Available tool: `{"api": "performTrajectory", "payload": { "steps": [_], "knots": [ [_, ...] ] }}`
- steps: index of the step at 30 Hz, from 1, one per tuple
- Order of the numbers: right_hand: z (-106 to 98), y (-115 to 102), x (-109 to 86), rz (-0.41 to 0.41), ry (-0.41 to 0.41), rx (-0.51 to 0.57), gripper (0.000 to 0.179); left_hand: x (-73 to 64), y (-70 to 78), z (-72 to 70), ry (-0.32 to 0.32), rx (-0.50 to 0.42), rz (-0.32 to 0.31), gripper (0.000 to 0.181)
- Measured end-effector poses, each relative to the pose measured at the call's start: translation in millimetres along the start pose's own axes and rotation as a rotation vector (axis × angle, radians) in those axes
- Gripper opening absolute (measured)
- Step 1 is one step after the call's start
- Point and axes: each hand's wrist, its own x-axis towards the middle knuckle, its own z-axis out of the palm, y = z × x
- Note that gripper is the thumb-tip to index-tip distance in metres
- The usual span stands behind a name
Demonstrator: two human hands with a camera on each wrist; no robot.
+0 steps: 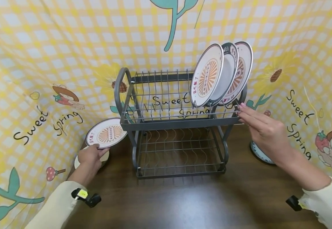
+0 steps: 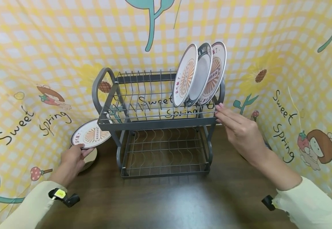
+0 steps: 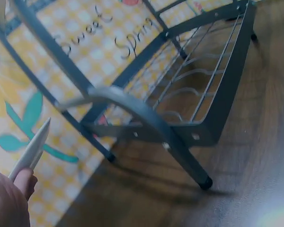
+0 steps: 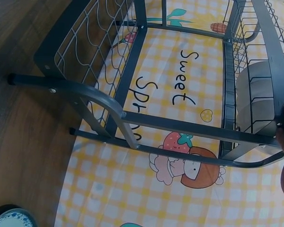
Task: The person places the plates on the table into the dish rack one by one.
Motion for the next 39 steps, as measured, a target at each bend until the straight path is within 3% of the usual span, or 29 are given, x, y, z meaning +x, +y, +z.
{"api": "performTrajectory", "payload": {
  "steps": [10,18,20,24,27,33,39],
  "knots": [
    [-1,0,0.6,-0.004,0.017,0.011,0.028,-40.0,46.1,3.6,-0.056,-0.124,0.006,0.065],
    [0,-1,1.3,-0.005,0.006,0.0,0.023,-49.7,78.4,-2.0,-0.054,-0.217,0.013,0.06],
    [0,-2,1.0,-0.001,-0.001,-0.001,0.02,-51.9,87.7,-6.2,-0.087,-0.259,-0.005,0.054],
    [0,-2,0.3,0.002,-0.011,0.005,0.02,-58.1,108.3,-13.2,-0.157,-0.337,-0.03,0.058],
    [0,-2,0.3,0.006,-0.008,0.013,0.02,-63.5,122.8,-16.2,-0.198,-0.355,-0.022,0.069],
    [-1,-2,0.5,0.015,-0.012,0.028,0.029,-69.2,144.8,-21.4,-0.263,-0.396,-0.008,0.073],
    [-5,-1,1.1,0.007,-0.065,0.012,0.023,-73.0,160.1,-21.7,-0.275,-0.465,-0.001,0.061]
  ]
}}
